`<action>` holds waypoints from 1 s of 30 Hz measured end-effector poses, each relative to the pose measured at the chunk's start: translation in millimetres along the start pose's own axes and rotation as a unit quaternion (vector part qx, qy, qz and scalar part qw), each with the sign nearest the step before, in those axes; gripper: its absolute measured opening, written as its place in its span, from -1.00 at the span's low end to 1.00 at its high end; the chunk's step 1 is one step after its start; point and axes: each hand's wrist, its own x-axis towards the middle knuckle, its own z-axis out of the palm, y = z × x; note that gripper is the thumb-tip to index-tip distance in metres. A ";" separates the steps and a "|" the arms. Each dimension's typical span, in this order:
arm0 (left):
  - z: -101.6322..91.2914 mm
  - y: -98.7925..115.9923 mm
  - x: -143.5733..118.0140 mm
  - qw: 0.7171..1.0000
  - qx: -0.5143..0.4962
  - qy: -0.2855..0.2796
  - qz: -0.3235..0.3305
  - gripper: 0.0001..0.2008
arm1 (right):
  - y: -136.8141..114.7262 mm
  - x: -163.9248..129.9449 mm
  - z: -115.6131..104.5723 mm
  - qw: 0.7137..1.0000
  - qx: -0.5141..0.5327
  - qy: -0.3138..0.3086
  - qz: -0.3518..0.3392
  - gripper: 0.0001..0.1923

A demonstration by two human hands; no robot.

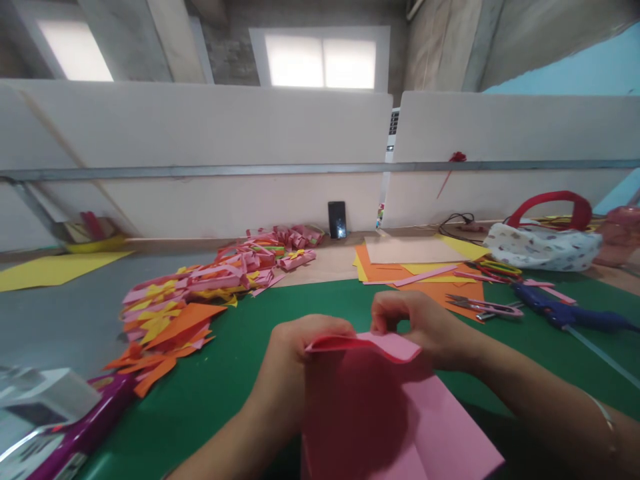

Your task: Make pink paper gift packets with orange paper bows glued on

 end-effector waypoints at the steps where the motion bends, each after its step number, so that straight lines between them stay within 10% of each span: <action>1: -0.9 -0.5 -0.9 1.000 0.004 -0.004 0.021 -0.88 | 1.1 0.5 -0.2 1.000 0.005 -0.002 -0.010 -0.90; 30: -0.9 -5.5 -5.2 0.994 0.054 -0.046 0.080 -0.85 | -4.8 -1.1 -13.4 0.992 -0.046 -0.116 -0.001 -0.80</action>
